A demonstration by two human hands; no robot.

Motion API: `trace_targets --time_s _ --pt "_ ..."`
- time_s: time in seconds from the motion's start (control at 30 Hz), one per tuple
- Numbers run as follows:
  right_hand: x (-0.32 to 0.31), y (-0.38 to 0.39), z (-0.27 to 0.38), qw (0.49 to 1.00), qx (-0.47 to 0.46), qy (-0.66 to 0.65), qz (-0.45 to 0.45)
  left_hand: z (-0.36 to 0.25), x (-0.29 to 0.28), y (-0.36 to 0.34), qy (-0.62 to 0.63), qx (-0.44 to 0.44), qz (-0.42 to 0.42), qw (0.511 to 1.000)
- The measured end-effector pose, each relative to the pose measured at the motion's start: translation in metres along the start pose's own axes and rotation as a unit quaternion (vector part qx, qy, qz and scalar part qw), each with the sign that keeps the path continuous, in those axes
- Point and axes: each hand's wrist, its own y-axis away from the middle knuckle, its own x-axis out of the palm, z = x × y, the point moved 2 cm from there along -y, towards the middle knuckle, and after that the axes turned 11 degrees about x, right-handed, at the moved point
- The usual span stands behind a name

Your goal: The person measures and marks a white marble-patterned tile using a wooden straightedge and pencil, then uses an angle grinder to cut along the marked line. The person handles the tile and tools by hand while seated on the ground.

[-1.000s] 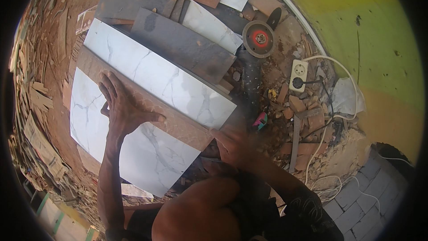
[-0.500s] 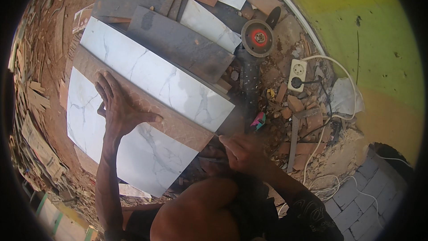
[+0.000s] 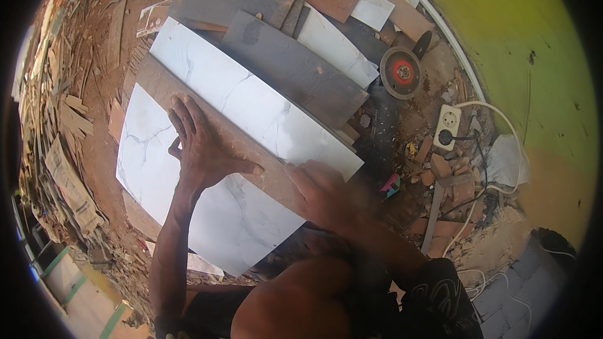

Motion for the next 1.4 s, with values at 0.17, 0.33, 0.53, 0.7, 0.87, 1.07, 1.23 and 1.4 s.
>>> trace_targets --time_s 0.17,0.33,0.53,0.7,0.87,1.07,1.23,1.4 --pt "0.023 -0.051 0.013 0.998 -0.036 -0.036 -0.027 -0.006 -0.008 -0.001 0.028 -0.016 0.010 0.999" --pt "0.058 -0.118 0.027 0.997 -0.052 -0.036 -0.038 -0.011 -0.013 -0.001 0.039 -0.024 0.008 0.999" --pt "0.094 -0.212 0.069 1.000 -0.028 -0.008 -0.002 -0.001 -0.008 0.004 0.018 0.028 0.004 0.999" --pt "0.082 -0.245 0.102 0.995 -0.080 -0.025 -0.052 -0.012 -0.021 0.002 0.041 -0.028 0.063 0.997" --pt "0.067 -0.155 0.089 0.997 -0.062 0.019 -0.036 0.005 -0.017 0.019 0.046 -0.044 0.003 0.998" --pt "0.039 -0.057 0.050 0.992 -0.040 0.110 -0.050 0.000 -0.036 0.009 0.082 0.030 0.029 0.996" --pt "0.062 -0.034 0.065 0.981 -0.027 0.190 -0.010 0.044 -0.063 0.075 0.070 -0.029 0.074 0.994" --pt "0.073 -0.037 0.045 0.974 0.021 0.227 0.013 0.059 -0.123 0.133 0.058 -0.066 0.090 0.992"
